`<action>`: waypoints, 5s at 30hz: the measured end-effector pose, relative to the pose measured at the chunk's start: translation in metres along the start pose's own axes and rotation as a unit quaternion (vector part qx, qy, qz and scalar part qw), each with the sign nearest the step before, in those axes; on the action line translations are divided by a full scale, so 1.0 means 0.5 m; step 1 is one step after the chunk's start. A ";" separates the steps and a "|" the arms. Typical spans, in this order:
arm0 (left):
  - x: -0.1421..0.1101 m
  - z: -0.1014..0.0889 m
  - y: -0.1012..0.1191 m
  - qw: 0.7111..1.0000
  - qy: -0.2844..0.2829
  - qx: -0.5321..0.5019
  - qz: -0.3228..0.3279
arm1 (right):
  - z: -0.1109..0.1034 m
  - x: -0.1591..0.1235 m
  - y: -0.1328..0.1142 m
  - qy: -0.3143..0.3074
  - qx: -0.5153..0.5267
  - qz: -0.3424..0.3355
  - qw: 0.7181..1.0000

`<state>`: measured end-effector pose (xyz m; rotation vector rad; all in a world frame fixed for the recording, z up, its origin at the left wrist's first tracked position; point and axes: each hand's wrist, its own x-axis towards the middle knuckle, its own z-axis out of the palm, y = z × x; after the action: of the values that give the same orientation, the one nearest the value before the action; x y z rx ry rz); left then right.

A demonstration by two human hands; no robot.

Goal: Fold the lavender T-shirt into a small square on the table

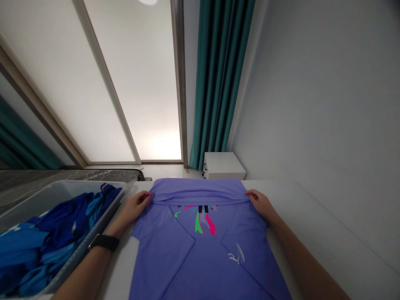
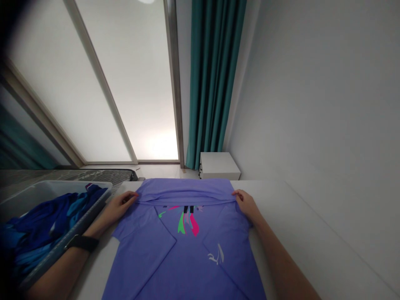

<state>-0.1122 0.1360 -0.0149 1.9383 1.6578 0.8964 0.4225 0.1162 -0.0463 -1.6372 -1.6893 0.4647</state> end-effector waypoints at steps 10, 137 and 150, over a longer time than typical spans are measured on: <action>-0.018 -0.008 0.002 1.000 0.008 0.018 0.002 | 0.014 -0.007 0.019 0.036 -0.102 -0.082 0.991; 0.032 0.012 0.006 0.994 0.004 0.109 -0.012 | -0.006 0.067 0.004 -0.099 -0.142 -0.014 0.985; 0.060 0.010 0.000 0.997 0.044 0.004 -0.066 | -0.007 0.088 0.003 -0.078 -0.035 0.079 0.993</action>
<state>-0.1063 0.1659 -0.0127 1.7928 1.8195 0.9372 0.4292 0.1581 -0.0339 -1.8366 -1.7112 0.6311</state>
